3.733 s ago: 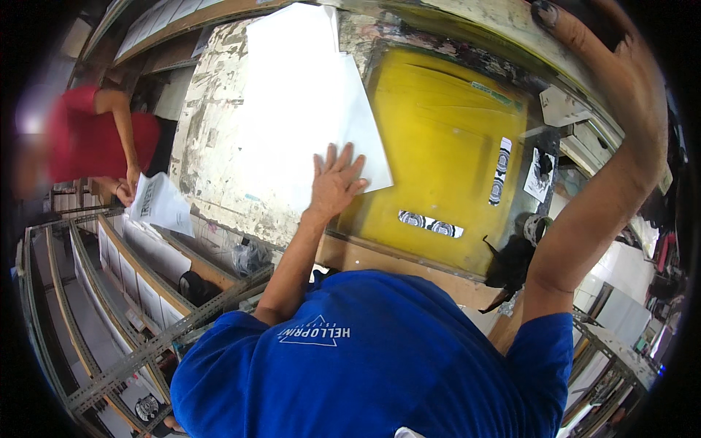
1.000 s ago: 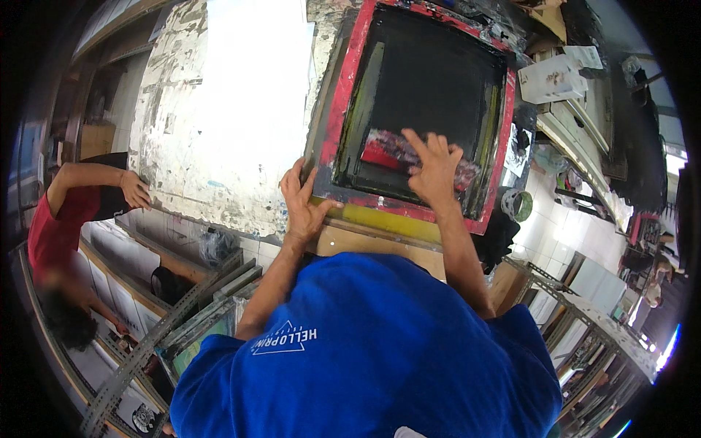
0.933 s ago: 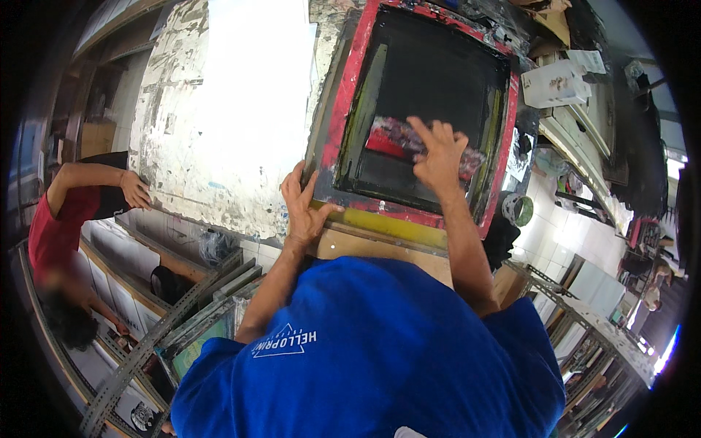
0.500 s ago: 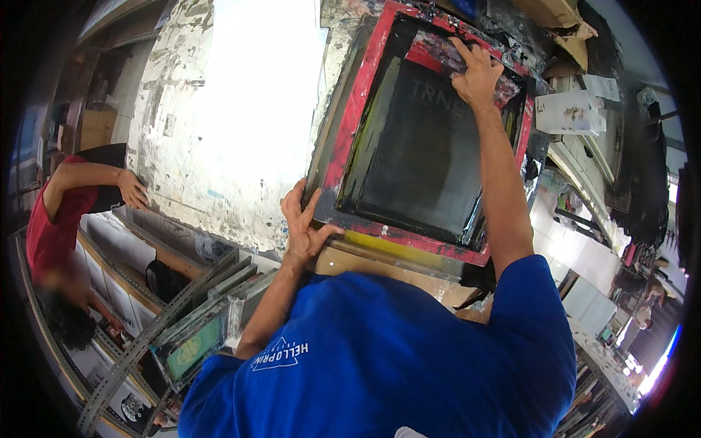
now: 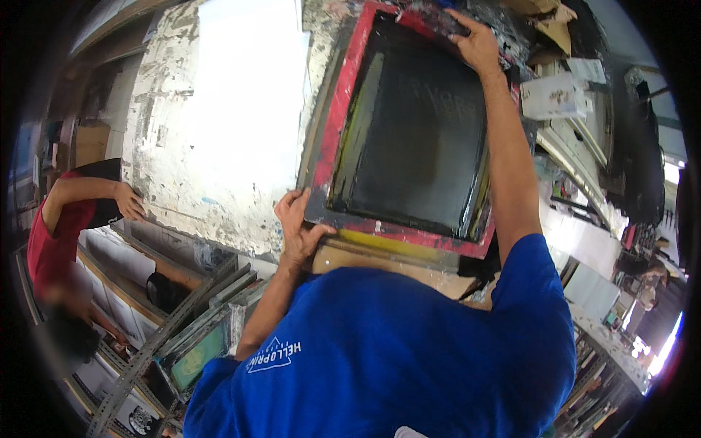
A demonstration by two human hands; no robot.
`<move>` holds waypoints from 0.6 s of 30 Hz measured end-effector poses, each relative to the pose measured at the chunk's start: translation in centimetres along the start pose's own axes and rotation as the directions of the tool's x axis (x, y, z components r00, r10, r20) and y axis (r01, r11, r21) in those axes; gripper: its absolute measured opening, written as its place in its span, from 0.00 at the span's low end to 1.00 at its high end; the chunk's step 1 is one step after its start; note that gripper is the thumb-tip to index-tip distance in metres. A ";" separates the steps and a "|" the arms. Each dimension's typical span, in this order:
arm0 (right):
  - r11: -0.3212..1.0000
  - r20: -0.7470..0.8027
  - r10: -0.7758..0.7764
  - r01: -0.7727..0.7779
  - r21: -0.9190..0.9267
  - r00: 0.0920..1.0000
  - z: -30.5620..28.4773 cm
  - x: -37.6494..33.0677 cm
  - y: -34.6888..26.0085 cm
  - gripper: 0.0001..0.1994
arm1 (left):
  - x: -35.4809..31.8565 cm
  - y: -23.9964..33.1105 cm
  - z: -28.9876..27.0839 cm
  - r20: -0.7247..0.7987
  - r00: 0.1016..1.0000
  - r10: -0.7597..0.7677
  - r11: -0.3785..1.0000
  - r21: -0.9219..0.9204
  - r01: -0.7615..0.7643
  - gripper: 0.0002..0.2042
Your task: The person performs screen printing on sheets of paper by placing each sheet on a base, lowering a screen frame, and pulling a squeegee across the screen to apply ink.
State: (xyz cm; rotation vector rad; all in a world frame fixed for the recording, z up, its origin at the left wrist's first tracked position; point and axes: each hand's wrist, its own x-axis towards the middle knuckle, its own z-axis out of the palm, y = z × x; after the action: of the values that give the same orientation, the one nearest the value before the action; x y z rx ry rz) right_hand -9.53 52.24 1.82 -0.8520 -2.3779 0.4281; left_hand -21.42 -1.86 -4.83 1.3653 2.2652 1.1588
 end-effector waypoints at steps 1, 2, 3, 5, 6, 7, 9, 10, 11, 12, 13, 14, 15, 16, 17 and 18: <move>0.998 -0.061 -0.010 0.014 0.055 0.998 -0.7 -0.6 0.8 0.32 | -0.1 0.0 0.2 0.006 0.999 -0.034 0.999 -0.020 0.035 0.49; 0.966 -0.194 -0.216 0.239 0.100 0.957 -1.1 -0.6 2.2 0.26 | 0.1 -0.1 0.6 0.011 1.000 -0.020 0.998 -0.052 0.020 0.50; 0.978 -0.111 -0.029 0.052 0.204 0.993 -1.8 -1.6 0.7 0.25 | -0.4 -0.3 0.7 -0.012 0.999 -0.034 0.997 -0.063 0.033 0.50; 0.882 0.085 0.284 -0.296 0.366 0.955 -3.9 -4.9 -3.3 0.32 | -1.1 -0.5 1.0 -0.066 0.996 -0.057 0.995 -0.089 0.051 0.51; 0.792 0.173 0.415 -0.448 0.415 0.893 -5.2 -6.6 -5.2 0.36 | -1.1 -0.2 1.0 -0.084 0.994 -0.070 0.988 -0.140 0.058 0.50; 0.775 0.187 0.393 -0.434 0.459 0.900 -6.4 -8.7 -6.9 0.36 | -1.0 0.1 0.9 -0.093 0.994 -0.057 0.986 -0.165 0.041 0.49; 0.761 0.230 0.366 -0.432 0.483 0.902 -8.6 -12.5 -10.9 0.37 | -0.4 1.0 0.4 -0.120 0.992 -0.032 0.977 -0.212 0.006 0.47; 0.765 0.263 0.365 -0.449 0.462 0.893 -9.7 -14.5 -13.0 0.36 | 0.0 1.5 0.2 -0.160 0.987 -0.002 0.974 -0.224 -0.035 0.47; 0.819 0.243 0.298 -0.378 0.431 0.923 -10.7 -16.3 -15.3 0.36 | 0.4 2.1 -0.2 -0.200 0.979 0.028 0.970 -0.233 -0.075 0.46; 0.865 0.228 0.228 -0.304 0.399 0.947 -11.7 -17.7 -17.6 0.36 | 1.0 2.8 -0.6 -0.241 0.969 0.055 0.964 -0.238 -0.114 0.45; 0.894 0.213 0.210 -0.276 0.352 0.954 -12.9 -18.9 -19.9 0.34 | 1.7 3.7 -1.0 -0.279 0.958 0.066 0.954 -0.263 -0.142 0.45; 0.939 0.221 0.190 -0.242 0.244 0.957 -14.0 -19.4 -22.2 0.33 | 2.6 4.7 -1.4 -0.322 0.944 0.074 0.945 -0.279 -0.169 0.45; 0.970 0.229 0.167 -0.201 0.135 0.959 -15.0 -19.9 -24.4 0.32 | 3.6 5.6 -1.8 -0.365 0.928 0.080 0.936 -0.292 -0.195 0.45; 0.987 0.260 0.159 -0.154 -0.043 0.952 -16.4 -19.8 -26.6 0.31 | 4.6 6.4 -2.4 -0.388 0.914 0.118 0.942 -0.247 -0.226 0.45; 0.974 0.296 0.149 -0.088 -0.211 0.944 -17.4 -19.4 -28.1 0.30 | 5.3 7.8 -2.8 -0.429 0.903 0.024 0.918 -0.347 -0.189 0.46; 0.975 0.233 0.076 -0.023 -0.222 0.969 -18.3 -19.1 -29.0 0.31 | 6.5 9.3 -3.2 -0.445 0.896 0.003 0.889 -0.409 -0.206 0.45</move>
State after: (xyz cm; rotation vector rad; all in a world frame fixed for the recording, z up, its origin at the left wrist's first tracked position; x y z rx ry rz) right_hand -0.06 19.91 22.03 -1.0101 -2.6688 0.3077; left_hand -20.85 4.19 5.28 1.1368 1.9922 2.0489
